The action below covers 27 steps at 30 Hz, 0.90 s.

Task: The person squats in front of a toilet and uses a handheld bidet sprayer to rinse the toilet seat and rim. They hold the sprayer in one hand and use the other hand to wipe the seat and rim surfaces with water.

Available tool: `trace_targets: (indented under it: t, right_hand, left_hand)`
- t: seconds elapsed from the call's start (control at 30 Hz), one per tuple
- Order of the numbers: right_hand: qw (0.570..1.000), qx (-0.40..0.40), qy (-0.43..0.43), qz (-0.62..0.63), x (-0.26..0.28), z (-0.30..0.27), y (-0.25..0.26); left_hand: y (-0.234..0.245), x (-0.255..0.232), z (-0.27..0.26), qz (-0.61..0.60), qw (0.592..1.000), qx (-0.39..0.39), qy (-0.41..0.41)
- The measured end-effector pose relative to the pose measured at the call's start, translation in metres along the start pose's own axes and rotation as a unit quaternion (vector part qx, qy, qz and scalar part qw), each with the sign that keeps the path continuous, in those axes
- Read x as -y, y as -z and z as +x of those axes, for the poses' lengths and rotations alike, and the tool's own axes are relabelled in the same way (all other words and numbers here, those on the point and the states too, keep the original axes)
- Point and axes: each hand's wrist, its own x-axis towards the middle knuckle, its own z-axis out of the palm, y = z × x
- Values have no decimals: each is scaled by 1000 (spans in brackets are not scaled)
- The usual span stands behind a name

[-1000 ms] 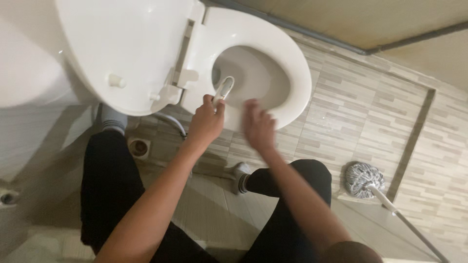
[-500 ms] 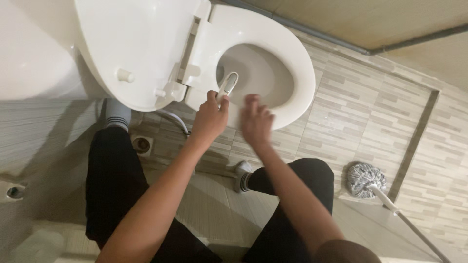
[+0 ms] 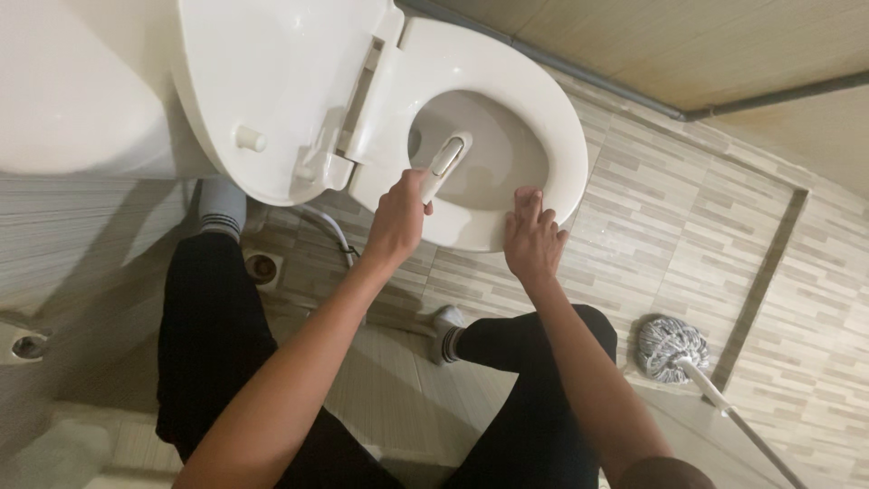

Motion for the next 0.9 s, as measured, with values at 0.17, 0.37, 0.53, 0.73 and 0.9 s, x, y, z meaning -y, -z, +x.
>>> trace_targets:
  t: [0.17,0.37,0.53,0.73,0.9]
  right_hand:
    - [999,-48,-8,5,8,1,-8]
    - [998,-57,0,6,5,3,-12]
    - [998,-63,7,1,8,7,-16]
    - [999,-43,19,6,30,-1,-21]
    - [998,-31,58,-14,27,-15,-18]
  left_hand:
    - [6,-22,0,-84,984,28,156]
    - [5,-30,-4,-144,983,9,110]
    - [4,-29,-3,-177,980,-1,90]
    - [4,-29,-1,-167,981,-10,95]
    - [4,-30,-2,-151,983,-10,107]
